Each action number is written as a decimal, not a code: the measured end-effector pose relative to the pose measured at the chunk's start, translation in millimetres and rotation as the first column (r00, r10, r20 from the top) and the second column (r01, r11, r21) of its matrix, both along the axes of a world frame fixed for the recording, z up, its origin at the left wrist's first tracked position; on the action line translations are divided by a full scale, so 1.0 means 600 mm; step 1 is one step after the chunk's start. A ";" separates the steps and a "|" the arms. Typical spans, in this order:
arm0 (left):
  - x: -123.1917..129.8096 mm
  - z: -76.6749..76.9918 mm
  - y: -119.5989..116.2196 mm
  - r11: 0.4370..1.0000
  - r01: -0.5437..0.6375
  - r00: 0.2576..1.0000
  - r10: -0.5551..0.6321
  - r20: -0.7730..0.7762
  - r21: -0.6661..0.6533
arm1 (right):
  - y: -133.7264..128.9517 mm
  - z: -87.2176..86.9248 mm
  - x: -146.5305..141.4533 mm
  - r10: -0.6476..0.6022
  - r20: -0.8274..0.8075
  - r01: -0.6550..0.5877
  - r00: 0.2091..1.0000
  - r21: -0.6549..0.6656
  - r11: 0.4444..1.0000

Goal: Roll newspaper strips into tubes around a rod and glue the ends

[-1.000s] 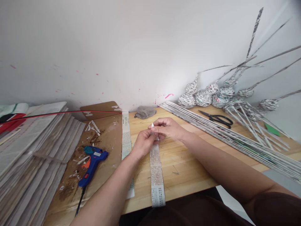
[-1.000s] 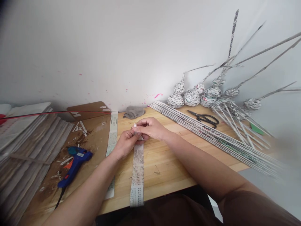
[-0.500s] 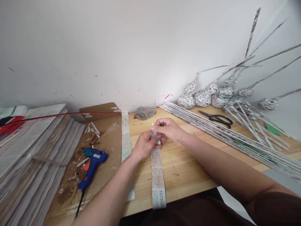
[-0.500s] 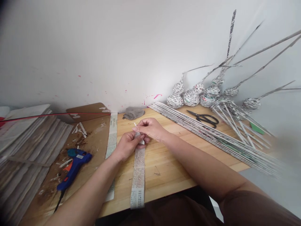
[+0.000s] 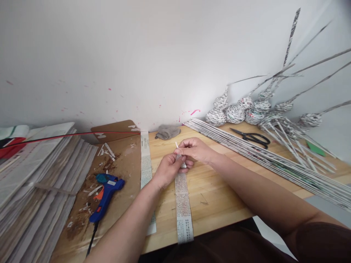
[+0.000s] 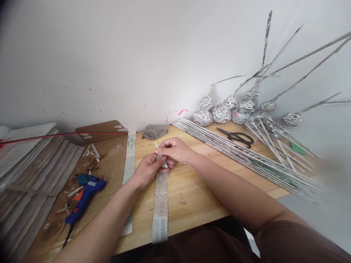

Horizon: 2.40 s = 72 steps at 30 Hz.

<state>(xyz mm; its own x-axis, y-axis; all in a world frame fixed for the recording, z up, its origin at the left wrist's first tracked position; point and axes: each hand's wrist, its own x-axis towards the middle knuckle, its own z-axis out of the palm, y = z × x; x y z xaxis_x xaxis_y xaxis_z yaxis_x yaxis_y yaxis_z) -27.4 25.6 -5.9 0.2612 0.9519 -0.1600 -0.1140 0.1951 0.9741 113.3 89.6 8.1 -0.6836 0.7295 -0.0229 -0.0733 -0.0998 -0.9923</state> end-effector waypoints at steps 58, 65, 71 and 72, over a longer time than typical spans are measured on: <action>0.010 0.002 -0.010 0.999 0.014 1.000 -0.016 -0.025 -0.052 | 0.005 0.005 0.005 -0.079 0.053 0.084 0.996 -0.115 0.990; 0.014 0.003 -0.013 0.999 0.032 0.997 -0.034 -0.065 -0.041 | -0.010 0.017 -0.009 -0.246 0.037 0.248 0.969 -0.198 0.948; 0.009 0.002 -0.010 0.998 0.008 0.999 -0.010 -0.036 -0.058 | 0.004 0.011 0.006 -0.046 0.020 0.048 0.999 -0.144 0.988; 0.009 0.001 -0.010 0.999 -0.006 0.999 0.004 -0.039 -0.052 | 0.007 0.009 0.009 0.014 0.027 -0.010 1.000 -0.135 0.991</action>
<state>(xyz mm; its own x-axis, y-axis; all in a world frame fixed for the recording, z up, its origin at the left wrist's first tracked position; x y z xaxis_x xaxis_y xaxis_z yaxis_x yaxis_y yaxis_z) -21.9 19.9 -5.0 0.2494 0.9433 -0.2191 -0.0769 0.2448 0.9665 118.8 94.0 13.5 -0.6897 0.7104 -0.1401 -0.0435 -0.2338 -0.9713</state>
